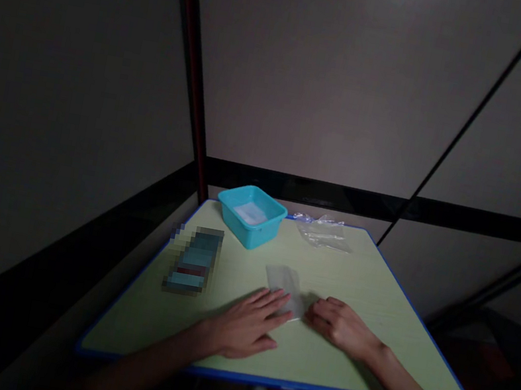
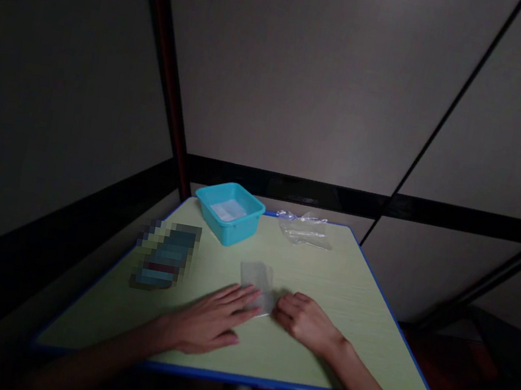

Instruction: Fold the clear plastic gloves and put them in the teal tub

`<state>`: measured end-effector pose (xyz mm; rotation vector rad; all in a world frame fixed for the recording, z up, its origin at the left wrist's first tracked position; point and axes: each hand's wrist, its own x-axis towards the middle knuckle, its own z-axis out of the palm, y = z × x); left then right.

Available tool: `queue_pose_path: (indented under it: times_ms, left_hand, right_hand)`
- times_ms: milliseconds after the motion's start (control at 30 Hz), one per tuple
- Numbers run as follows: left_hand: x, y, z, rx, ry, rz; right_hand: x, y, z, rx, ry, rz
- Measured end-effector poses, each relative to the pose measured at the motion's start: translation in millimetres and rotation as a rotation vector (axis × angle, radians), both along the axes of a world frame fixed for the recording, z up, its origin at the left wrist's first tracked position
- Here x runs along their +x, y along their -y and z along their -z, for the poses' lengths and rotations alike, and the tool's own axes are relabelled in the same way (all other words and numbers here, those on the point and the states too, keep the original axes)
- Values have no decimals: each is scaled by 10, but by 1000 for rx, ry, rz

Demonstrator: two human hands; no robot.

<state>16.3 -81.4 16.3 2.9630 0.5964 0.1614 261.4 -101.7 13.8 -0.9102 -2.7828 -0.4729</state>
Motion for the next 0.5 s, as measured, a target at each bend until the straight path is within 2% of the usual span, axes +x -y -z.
queue_pose_path:
  times_ms: [100,300,400,500]
  left_hand:
    - [17,-50,37,-20,-4,-11]
    - [17,-79,45,-45,-1,-15]
    - [20,-70,31,-44,7,-37]
    - [30,-72,24,-10,62,-88]
  right_hand:
    - [-42,-46,6,39,66,-45]
    - [-81,-119,-19,18,112,-32]
    - [-90,-129,-13,-40,77,-21]
    - [-106,-113,-38,-180,-74,-3]
